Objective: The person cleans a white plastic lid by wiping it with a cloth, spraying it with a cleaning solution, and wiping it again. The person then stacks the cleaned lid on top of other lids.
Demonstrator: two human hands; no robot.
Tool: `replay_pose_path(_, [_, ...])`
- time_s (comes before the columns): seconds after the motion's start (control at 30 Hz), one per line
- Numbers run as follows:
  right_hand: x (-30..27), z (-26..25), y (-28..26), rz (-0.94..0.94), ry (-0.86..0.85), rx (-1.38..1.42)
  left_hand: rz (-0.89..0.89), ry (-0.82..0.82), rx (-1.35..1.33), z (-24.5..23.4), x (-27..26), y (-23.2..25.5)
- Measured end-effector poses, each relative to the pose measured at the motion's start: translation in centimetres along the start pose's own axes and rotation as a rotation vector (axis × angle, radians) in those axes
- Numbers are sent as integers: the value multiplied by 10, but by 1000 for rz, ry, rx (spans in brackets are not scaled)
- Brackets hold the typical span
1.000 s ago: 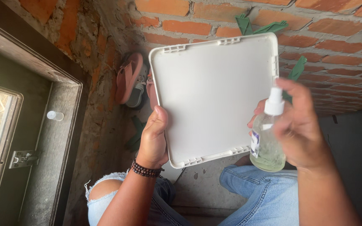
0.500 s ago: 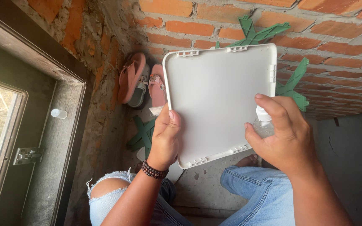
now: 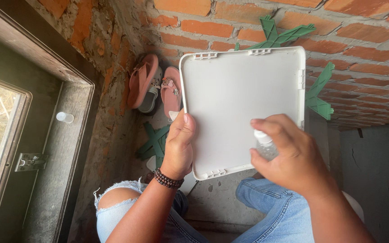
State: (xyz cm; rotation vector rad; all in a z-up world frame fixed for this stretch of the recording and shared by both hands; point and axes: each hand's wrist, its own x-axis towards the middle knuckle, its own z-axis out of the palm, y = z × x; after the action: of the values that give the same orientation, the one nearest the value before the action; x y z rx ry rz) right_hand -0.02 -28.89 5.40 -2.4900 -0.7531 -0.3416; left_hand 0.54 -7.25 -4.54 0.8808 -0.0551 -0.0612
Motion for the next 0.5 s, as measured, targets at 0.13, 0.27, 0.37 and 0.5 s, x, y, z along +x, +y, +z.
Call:
replay_pose_path(0.13, [-5, 4, -8, 30, -89, 114, 11, -2, -6, 1, 0, 1])
replay_pose_path(0.27, [-10, -1, -4, 8, -120, 94, 16, 19, -6, -1, 1, 2])
replay_pose_path(0.37, [-13, -9, 3, 54, -99, 97, 10, 48, -9, -4, 1, 5])
replay_pose_path(0.5, [-15, -23, 19, 78, -138, 81, 63, 71, 15, -11, 3, 11])
